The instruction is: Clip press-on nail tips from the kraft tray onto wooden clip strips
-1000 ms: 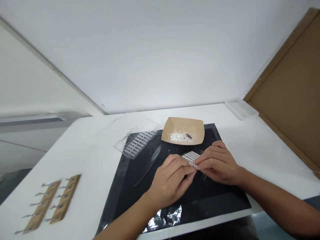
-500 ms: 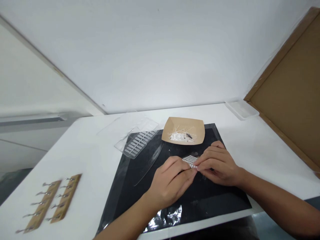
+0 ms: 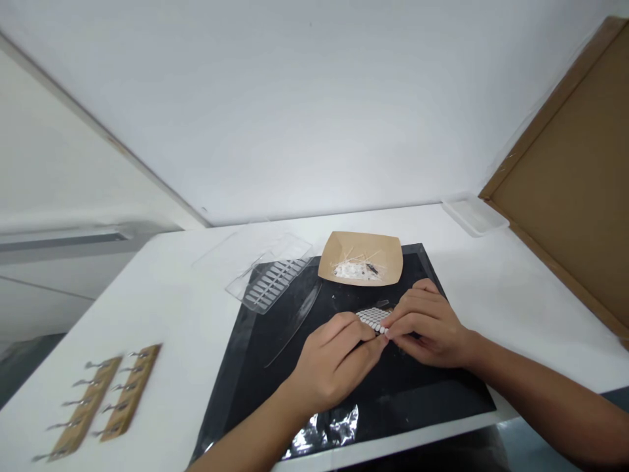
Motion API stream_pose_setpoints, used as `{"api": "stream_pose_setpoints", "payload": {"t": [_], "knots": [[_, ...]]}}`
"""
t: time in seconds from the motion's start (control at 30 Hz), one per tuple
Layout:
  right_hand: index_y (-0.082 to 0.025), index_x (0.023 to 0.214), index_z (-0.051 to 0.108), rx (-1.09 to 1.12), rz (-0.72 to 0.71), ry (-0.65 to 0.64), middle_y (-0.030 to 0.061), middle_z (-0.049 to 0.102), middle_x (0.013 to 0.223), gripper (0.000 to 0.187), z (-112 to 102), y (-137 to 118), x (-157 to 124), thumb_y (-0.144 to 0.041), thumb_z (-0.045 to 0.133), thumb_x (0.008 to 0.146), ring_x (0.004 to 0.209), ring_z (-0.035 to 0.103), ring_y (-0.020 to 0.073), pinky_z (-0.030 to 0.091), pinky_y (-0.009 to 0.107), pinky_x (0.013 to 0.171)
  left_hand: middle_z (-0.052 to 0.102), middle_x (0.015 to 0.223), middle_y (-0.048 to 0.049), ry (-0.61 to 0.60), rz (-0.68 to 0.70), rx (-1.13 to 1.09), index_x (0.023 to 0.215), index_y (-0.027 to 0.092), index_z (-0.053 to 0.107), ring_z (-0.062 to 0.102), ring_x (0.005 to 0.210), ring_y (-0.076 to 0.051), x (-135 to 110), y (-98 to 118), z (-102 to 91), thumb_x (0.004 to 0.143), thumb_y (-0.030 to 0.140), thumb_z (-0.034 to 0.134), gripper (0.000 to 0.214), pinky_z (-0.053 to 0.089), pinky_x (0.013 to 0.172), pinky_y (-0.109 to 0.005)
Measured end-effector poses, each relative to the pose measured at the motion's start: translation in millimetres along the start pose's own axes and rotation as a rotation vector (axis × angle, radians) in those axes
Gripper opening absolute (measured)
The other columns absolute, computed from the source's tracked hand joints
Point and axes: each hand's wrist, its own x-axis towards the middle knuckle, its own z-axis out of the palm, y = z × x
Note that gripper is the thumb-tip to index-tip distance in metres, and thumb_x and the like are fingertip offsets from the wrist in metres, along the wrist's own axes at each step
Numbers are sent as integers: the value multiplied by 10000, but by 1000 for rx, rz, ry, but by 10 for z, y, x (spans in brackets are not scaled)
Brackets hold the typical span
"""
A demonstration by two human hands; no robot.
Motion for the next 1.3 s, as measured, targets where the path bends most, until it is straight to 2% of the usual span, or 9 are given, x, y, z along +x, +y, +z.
{"api": "stream_pose_setpoints", "payload": {"t": [0.23,0.47,0.93,1.3], "knots": [[-242,954,645,22,16,-9,-32,796,929,201,-3,-6,6,-63,697,877,778,710,142,385,379,747,711,857,-57,-3,-1,-33,1035,140,669,608,791,-164,9,-4,-8,895,35,731,185,574,702,-317],[-244,943,631,-2,13,-21,-41,778,905,197,3,1,-4,-75,693,863,765,693,141,393,379,761,724,903,-67,-63,28,-33,1078,113,669,652,802,-168,-51,-42,-9,875,22,754,238,563,674,-307],[-245,958,636,-15,5,-46,-38,764,893,196,-5,18,-20,-80,685,865,775,688,147,395,378,766,723,871,-41,-54,-6,-33,1004,162,657,652,768,-146,-10,-42,-1,915,54,716,152,558,671,-281],[-244,954,619,-34,-11,-116,-33,745,884,182,3,40,-37,-85,661,877,787,654,152,389,376,788,695,879,-60,-137,-13,-52,967,144,662,595,762,-154,-31,-48,11,932,55,678,97,540,677,-290]]}}
